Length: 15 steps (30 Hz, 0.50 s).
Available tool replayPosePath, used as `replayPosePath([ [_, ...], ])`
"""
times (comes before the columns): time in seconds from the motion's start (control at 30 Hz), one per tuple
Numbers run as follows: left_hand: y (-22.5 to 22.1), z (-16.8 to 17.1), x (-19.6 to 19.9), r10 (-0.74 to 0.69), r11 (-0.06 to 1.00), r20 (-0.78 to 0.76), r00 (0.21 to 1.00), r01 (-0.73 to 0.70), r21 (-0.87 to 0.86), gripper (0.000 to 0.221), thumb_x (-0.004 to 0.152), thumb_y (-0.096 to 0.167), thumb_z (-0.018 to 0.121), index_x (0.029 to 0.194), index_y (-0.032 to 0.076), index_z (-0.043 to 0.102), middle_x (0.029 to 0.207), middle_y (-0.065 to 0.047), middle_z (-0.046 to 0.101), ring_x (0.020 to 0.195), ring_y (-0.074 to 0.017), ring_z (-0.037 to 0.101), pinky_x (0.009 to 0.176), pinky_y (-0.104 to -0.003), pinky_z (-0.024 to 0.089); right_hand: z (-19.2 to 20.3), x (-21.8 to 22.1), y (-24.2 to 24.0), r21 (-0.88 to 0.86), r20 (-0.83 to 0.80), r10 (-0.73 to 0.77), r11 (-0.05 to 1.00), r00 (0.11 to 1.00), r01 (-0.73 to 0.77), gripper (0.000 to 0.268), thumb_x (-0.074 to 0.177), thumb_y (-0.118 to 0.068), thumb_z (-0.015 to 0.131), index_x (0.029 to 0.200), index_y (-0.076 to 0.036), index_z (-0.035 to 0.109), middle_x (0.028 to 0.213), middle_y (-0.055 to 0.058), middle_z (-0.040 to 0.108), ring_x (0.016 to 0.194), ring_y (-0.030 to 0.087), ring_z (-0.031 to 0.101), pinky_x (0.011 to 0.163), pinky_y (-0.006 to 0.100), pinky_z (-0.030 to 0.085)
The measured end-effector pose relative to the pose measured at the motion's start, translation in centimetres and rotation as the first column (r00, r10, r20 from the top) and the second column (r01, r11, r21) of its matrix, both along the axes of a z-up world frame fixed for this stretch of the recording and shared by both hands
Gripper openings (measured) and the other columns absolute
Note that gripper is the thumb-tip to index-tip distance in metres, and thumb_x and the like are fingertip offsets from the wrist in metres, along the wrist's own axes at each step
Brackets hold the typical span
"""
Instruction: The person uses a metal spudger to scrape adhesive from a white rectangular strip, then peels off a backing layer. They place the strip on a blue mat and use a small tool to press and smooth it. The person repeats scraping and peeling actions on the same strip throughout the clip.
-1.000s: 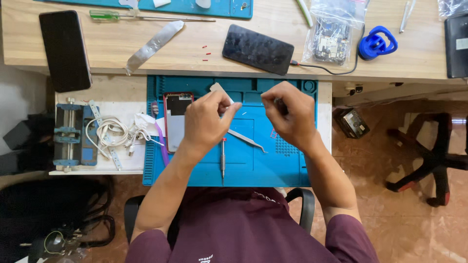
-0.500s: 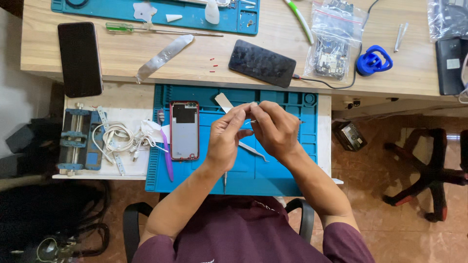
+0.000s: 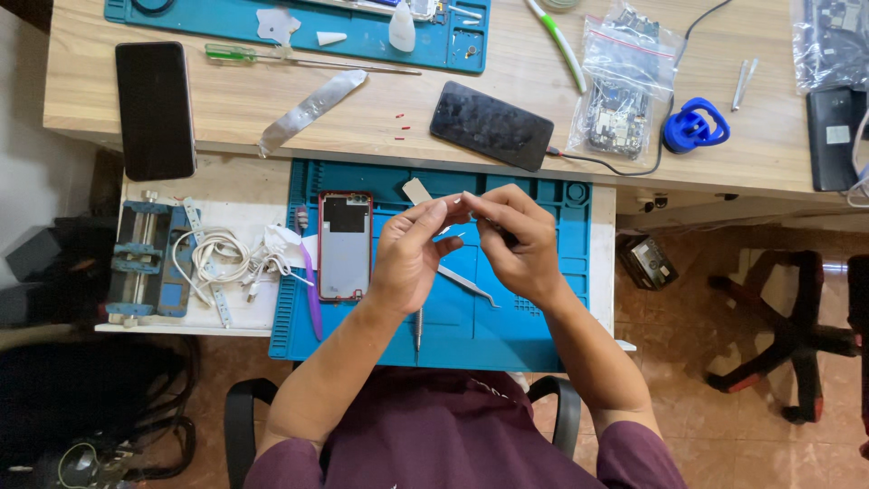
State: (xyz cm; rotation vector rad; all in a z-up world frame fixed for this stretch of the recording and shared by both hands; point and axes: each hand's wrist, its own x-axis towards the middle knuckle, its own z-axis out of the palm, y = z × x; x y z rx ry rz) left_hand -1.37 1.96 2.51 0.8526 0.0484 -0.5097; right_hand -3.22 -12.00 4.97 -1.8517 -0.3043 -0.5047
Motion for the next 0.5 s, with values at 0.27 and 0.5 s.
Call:
replayPosePath([
  [0.27,-0.31,-0.05,-0.4,0.008,0.997,0.027,1.0,-0.01,0.081,0.027,0.09,0.022,0.057,0.108,0.003,0.064,0.1,-0.013,0.065,0.095,-0.0171,0.057,0.075,-0.029,0.046,-0.07,0.14,-0.3,0.033,0.02,-0.019,0.999,1.0,0.018,0.017,0.082,0.004,0.06,0.096,-0.003,0.067,0.081,0.008,0.062,0.046,0.008,0.043,0.04,0.021,0.034],
  [0.5,-0.56,-0.43,-0.42,0.036,0.983,0.047,0.998,-0.043,0.177,0.023,0.089,0.02,0.058,0.101,0.002,0.066,0.092,-0.011,0.067,0.087,-0.0131,0.058,0.071,-0.026,0.048,-0.46,0.15,-0.31,-0.066,0.062,-0.035,0.997,0.997,0.04,0.013,0.082,0.002,0.063,0.093,-0.003,0.067,0.082,0.008,0.062,0.044,0.01,0.043,0.038,0.023,0.033],
])
